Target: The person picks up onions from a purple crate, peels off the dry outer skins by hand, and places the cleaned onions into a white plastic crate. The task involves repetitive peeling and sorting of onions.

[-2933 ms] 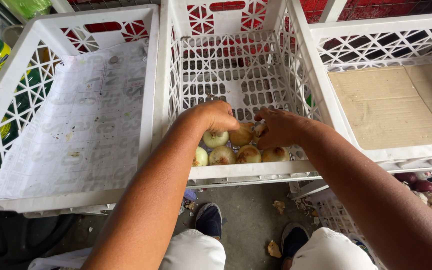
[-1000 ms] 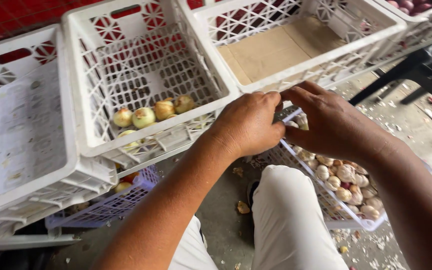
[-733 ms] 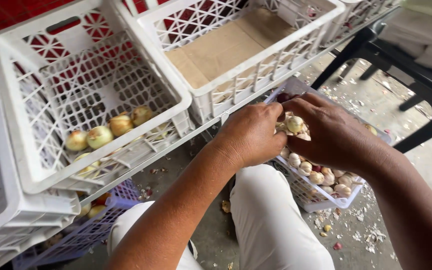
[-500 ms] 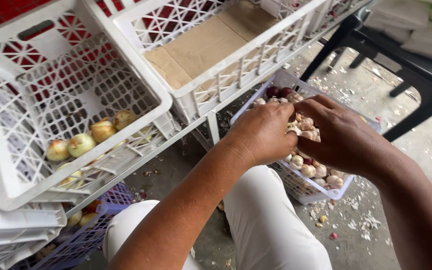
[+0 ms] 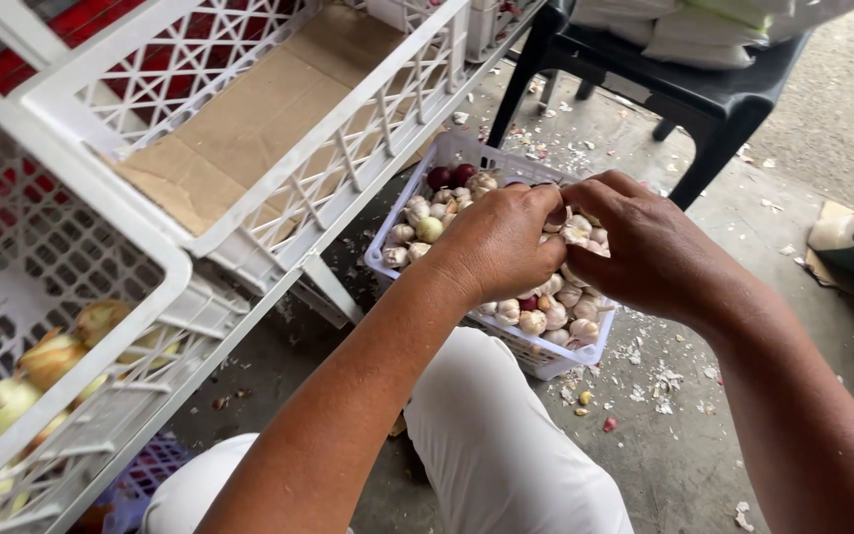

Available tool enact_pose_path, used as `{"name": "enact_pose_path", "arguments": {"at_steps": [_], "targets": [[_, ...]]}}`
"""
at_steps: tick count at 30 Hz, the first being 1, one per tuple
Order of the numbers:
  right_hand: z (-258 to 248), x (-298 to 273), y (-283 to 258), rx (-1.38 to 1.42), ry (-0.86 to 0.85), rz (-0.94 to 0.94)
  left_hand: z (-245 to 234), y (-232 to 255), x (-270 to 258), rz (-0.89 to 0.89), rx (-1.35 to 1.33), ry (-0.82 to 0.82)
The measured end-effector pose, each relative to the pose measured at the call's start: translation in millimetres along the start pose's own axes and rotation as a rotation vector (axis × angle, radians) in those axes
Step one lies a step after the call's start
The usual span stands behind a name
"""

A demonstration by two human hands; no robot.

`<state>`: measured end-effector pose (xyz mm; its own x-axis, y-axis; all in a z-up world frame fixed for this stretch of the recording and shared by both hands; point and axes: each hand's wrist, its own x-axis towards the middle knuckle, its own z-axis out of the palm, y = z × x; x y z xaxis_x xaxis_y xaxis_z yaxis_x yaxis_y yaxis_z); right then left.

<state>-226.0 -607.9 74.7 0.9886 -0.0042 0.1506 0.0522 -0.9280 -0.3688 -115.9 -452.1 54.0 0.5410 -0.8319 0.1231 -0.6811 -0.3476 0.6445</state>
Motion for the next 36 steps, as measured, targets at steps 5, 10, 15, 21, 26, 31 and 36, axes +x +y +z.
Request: {"name": "enact_pose_path", "arguments": {"at_steps": [5,10,15,21,26,31,36], "targets": [[-3,5,25,0.012,0.004,0.133,13,1,40,0.000,-0.041,-0.086],[2,5,56,-0.032,0.020,0.200,39,-2,77,-0.008,-0.021,-0.157],[22,15,105,-0.027,0.020,0.308,66,-16,120,-0.017,-0.017,-0.207],[63,32,159,0.052,0.035,0.421,105,-45,153,-0.095,0.004,-0.261],[114,44,218,0.043,0.011,0.494,109,-106,145,-0.192,0.036,-0.265],[159,66,253,-0.038,-0.035,0.608,114,-186,122,-0.298,0.107,-0.230],[183,83,258,-0.147,-0.136,0.627,121,-205,108,-0.388,0.206,-0.173]]}}
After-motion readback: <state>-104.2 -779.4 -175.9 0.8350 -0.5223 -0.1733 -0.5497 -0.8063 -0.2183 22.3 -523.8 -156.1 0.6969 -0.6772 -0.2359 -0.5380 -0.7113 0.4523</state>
